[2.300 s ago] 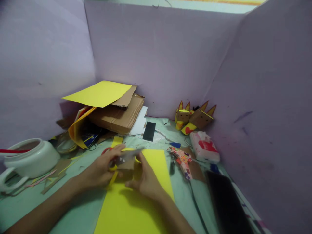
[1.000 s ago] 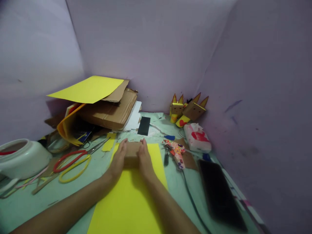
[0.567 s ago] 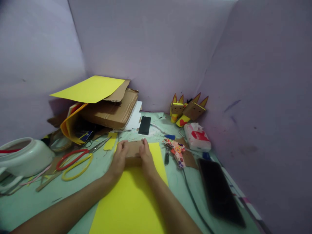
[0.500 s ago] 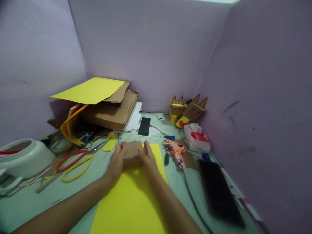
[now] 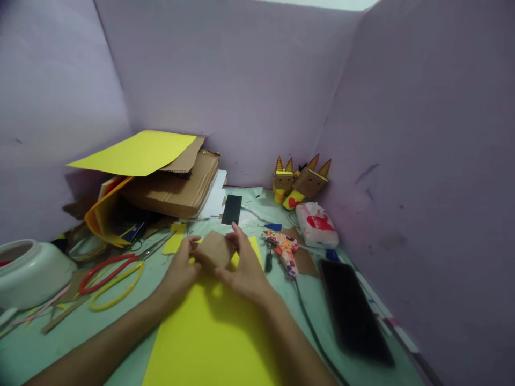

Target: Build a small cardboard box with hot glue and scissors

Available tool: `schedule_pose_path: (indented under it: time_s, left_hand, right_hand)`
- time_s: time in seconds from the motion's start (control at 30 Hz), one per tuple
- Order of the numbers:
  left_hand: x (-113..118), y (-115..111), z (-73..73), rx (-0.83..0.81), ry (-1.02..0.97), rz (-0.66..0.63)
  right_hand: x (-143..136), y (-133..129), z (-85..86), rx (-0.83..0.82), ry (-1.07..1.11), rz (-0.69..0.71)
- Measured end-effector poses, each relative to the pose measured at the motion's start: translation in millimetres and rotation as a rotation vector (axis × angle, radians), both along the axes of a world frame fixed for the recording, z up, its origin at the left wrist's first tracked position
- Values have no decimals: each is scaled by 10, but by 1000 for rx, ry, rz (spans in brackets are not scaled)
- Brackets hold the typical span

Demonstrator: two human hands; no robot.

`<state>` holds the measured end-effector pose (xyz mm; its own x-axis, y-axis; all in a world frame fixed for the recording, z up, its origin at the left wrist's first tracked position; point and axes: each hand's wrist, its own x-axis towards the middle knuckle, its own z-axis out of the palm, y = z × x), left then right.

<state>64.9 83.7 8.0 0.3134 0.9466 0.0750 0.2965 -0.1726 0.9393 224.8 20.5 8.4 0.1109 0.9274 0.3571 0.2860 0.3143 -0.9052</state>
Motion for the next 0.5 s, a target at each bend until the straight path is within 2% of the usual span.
schedule_pose_path:
  time_s: [0.07,0.13,0.2,0.4,0.47,0.5]
  left_hand:
    - [-66,37,117,18,24,-135]
    - [-124,76,231,-10,13,-334]
    - [-171,116,298,-29,46,-433]
    - [-297,249,255,-5,115,-462]
    - [-297,282,268,6,42,-418]
    - [-275,291,294,47,21,-357]
  right_hand:
    - [9,2,-32,26,23,91]
    - [3,18,-74,35,60,159]
    - [-18,45,-122,0,118,170]
    - [-141,107,-239,-169,225,94]
    - [-164,106,-252,-173,222,81]
    - [-167,103,-254,-171,220,74]
